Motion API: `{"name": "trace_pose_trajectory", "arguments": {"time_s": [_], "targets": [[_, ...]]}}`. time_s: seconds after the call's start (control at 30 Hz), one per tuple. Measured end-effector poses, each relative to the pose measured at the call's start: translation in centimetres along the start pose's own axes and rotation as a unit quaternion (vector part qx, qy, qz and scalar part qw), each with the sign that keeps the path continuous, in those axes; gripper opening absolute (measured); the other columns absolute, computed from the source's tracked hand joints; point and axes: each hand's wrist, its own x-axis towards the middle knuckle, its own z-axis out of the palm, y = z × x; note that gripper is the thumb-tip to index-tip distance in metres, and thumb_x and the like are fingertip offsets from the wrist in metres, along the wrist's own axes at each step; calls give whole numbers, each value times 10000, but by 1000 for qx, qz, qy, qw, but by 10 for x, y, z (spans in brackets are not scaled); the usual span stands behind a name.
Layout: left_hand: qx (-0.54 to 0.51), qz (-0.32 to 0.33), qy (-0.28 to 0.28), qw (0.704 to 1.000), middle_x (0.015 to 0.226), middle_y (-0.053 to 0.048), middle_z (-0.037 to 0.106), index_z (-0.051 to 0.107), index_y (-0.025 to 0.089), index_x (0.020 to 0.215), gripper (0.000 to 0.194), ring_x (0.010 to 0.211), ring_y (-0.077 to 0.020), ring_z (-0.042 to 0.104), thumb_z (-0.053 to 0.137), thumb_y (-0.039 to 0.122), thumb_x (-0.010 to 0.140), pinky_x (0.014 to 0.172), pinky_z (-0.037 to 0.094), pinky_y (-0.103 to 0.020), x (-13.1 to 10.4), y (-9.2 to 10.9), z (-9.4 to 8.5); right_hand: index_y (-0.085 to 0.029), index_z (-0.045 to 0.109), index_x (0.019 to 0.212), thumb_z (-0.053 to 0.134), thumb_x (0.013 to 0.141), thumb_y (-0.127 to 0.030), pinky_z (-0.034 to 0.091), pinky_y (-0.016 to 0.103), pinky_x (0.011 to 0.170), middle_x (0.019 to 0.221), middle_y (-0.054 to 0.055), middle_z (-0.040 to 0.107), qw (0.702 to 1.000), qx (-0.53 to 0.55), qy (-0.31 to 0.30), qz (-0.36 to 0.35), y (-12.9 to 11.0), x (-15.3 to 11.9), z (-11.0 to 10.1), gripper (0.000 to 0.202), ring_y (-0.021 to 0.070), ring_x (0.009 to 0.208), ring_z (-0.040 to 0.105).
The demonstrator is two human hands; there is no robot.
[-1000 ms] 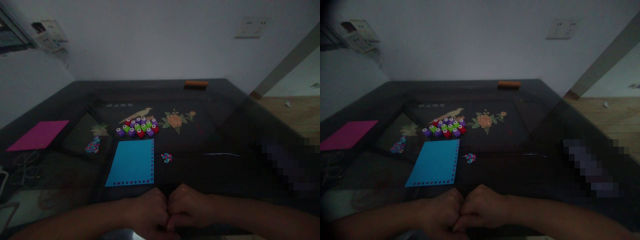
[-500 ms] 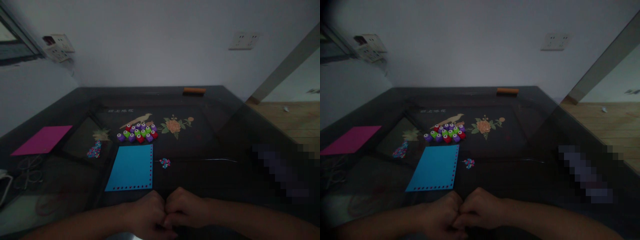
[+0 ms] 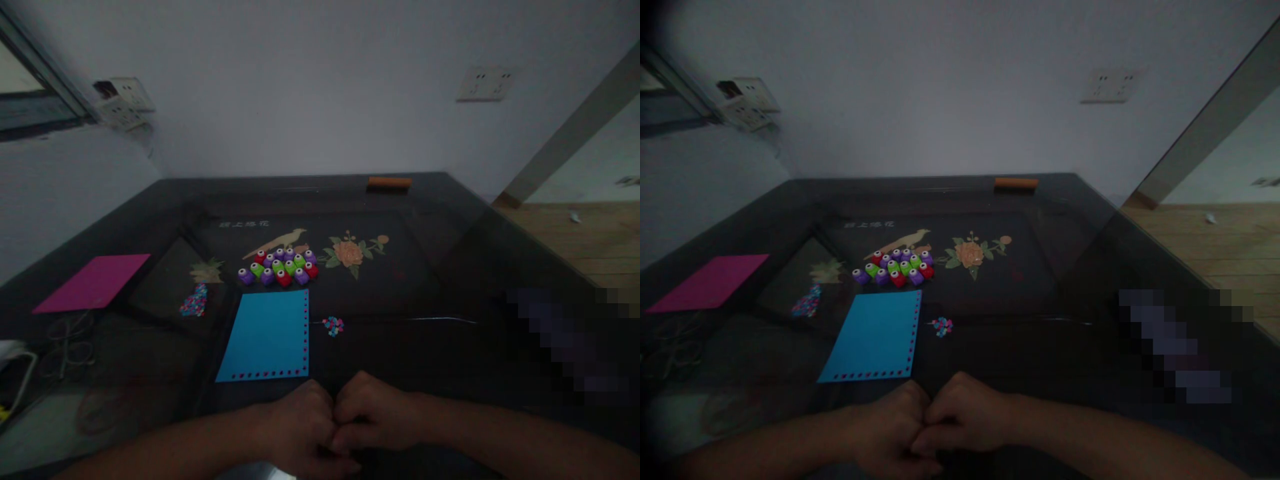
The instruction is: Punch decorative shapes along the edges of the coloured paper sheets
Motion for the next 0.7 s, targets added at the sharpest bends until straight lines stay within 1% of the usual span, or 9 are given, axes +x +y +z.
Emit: {"name": "trace_pose_trajectory", "arguments": {"time_s": [0.2, 0.4, 0.5, 0.57, 0.6, 0.63, 0.67, 0.7], "targets": [[25, 8, -27, 999, 406, 60, 496, 484, 191, 520, 329, 417, -83, 486, 620, 324, 789, 402, 292, -237, 0, -1, 2, -127, 572, 592, 451, 880, -511, 327, 164, 474, 505, -44, 445, 1000, 17, -8, 0, 0, 0, -2, 495, 52, 447, 433], [35, 2, -20, 999, 434, 57, 532, 505, 192, 545, 303, 430, -84, 506, 619, 324, 793, 410, 316, -228, -1, 0, 2, -129, 552, 579, 453, 884, -500, 327, 165, 477, 506, -48, 434, 1000, 27, -8, 8, -1, 0, -2, 491, 49, 448, 422], [41, 1, -16, 999, 457, 48, 567, 525, 194, 571, 277, 444, -91, 536, 612, 312, 805, 419, 326, -234, 2, 5, -2, -130, 547, 581, 431, 875, -549, 331, 170, 479, 501, -47, 438, 999, 33, -13, 18, 2, 0, -3, 524, 53, 452, 415], [41, 21, -4, 999, 448, 37, 574, 522, 197, 561, 296, 447, -100, 549, 587, 305, 830, 428, 326, -254, 4, 10, -13, -130, 548, 586, 453, 831, -612, 333, 173, 479, 503, -46, 449, 999, 43, -17, 21, 3, -2, -6, 548, 58, 463, 423], [36, 34, 4, 999, 441, 31, 573, 515, 199, 545, 326, 450, -105, 554, 562, 305, 850, 438, 329, -266, 5, 12, -21, -130, 551, 589, 475, 801, -637, 333, 175, 479, 508, -44, 457, 999, 44, -16, 22, 2, -2, -8, 555, 62, 471, 433], [25, 50, 20, 998, 446, 22, 579, 516, 199, 541, 352, 459, -106, 559, 524, 305, 877, 458, 345, -269, 4, 12, -32, -129, 556, 592, 499, 776, -650, 334, 176, 481, 515, -41, 467, 999, 43, -11, 23, 1, -3, -12, 555, 65, 481, 445], [14, 46, 42, 998, 471, 13, 599, 552, 197, 584, 341, 477, -111, 569, 482, 304, 900, 485, 366, -271, 1, 11, -44, -128, 561, 595, 518, 764, -648, 336, 177, 486, 522, -38, 477, 999, 39, -4, 25, -1, -3, -15, 549, 68, 491, 459], [4, 26, 72, 997, 509, 1, 623, 592, 191, 648, 327, 498, -117, 580, 442, 302, 917, 511, 390, -267, -3, 8, -57, -127, 564, 592, 524, 769, -636, 336, 179, 488, 524, -34, 484, 999, 31, 8, 26, -4, -2, -20, 540, 70, 497, 466]]}}
